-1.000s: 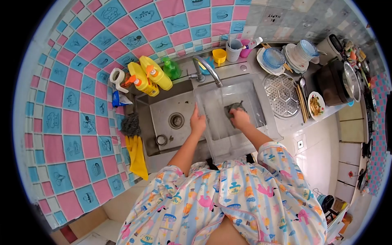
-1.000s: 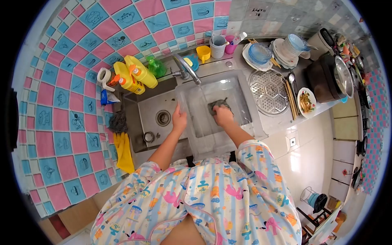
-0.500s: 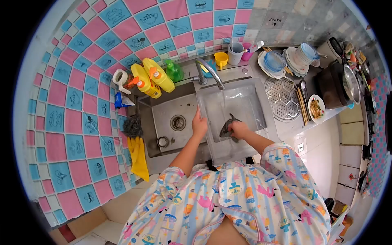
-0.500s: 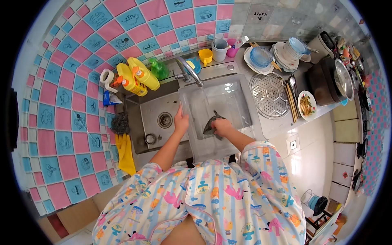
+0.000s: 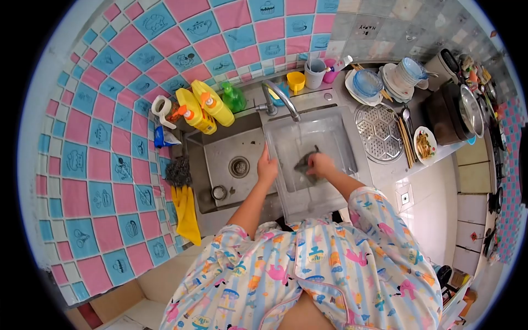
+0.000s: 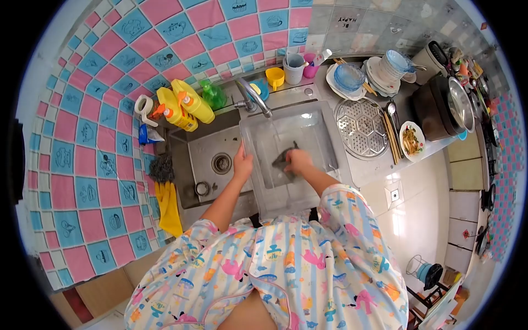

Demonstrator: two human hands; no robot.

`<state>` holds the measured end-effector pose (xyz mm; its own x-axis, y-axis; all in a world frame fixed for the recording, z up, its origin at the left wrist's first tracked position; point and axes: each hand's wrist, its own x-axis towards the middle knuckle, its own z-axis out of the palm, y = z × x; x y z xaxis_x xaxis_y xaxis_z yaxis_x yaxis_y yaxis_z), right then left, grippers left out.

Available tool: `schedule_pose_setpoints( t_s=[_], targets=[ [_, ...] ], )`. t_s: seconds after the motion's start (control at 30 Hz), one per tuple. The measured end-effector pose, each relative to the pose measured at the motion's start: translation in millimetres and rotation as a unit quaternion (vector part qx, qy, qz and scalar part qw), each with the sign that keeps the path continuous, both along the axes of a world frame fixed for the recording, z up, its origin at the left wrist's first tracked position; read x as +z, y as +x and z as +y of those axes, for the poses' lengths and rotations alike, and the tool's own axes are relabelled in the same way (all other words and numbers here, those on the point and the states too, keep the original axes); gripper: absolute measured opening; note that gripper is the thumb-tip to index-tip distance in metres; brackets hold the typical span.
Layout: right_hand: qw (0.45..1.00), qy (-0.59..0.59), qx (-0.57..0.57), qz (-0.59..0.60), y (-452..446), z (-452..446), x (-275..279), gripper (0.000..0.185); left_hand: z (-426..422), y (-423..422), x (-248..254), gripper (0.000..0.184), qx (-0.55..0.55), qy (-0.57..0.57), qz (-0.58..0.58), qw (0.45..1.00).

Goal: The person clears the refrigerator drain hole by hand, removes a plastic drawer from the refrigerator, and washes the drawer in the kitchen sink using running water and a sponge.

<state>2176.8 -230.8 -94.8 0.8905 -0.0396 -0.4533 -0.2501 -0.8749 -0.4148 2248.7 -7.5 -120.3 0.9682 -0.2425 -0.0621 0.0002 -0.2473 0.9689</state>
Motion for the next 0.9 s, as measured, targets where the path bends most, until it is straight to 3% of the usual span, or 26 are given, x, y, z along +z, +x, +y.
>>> schedule_pose_setpoints(
  t_s=[0.1,0.2,0.23,0.33,0.43,0.53,0.6,0.73,0.87,0.9],
  targets=[
    [0.968,-0.022,-0.187,-0.164,23,8,-15,0.034,0,1,-4,0.071,-0.002,-0.011,0.0,1.0],
    [0.992,-0.011,-0.037,-0.121,4,9,-30,0.035,0,-2,12,0.07,-0.004,-0.016,0.041,0.999],
    [0.996,0.042,0.064,-0.049,-12,1,-30,0.032,-2,-3,19,0.069,-0.004,-0.017,0.06,0.998],
    [0.979,0.031,0.18,0.088,-47,-30,-20,0.036,-1,-1,11,0.07,-0.009,-0.031,0.013,0.999],
    [0.995,-0.026,0.054,0.083,-25,-68,-21,0.038,1,6,-5,0.07,-0.023,-0.053,0.023,0.998],
    [0.989,-0.07,-0.058,-0.116,10,-74,-42,0.038,3,3,-11,0.071,-0.024,-0.055,0.049,0.997],
    [0.945,-0.095,-0.129,-0.285,21,-66,-51,0.037,4,4,-11,0.07,-0.031,-0.057,0.031,0.997],
    [0.983,-0.058,-0.048,-0.17,-11,-65,-43,0.027,2,-2,13,0.071,-0.018,0.001,0.095,0.995],
    [0.994,-0.021,0.102,0.035,-79,-76,-40,0.021,1,0,8,0.069,-0.003,-0.051,0.074,0.996],
    [0.994,-0.019,0.1,0.03,-89,-72,-35,0.022,2,1,-2,0.068,-0.003,-0.053,0.059,0.997]
  ],
)
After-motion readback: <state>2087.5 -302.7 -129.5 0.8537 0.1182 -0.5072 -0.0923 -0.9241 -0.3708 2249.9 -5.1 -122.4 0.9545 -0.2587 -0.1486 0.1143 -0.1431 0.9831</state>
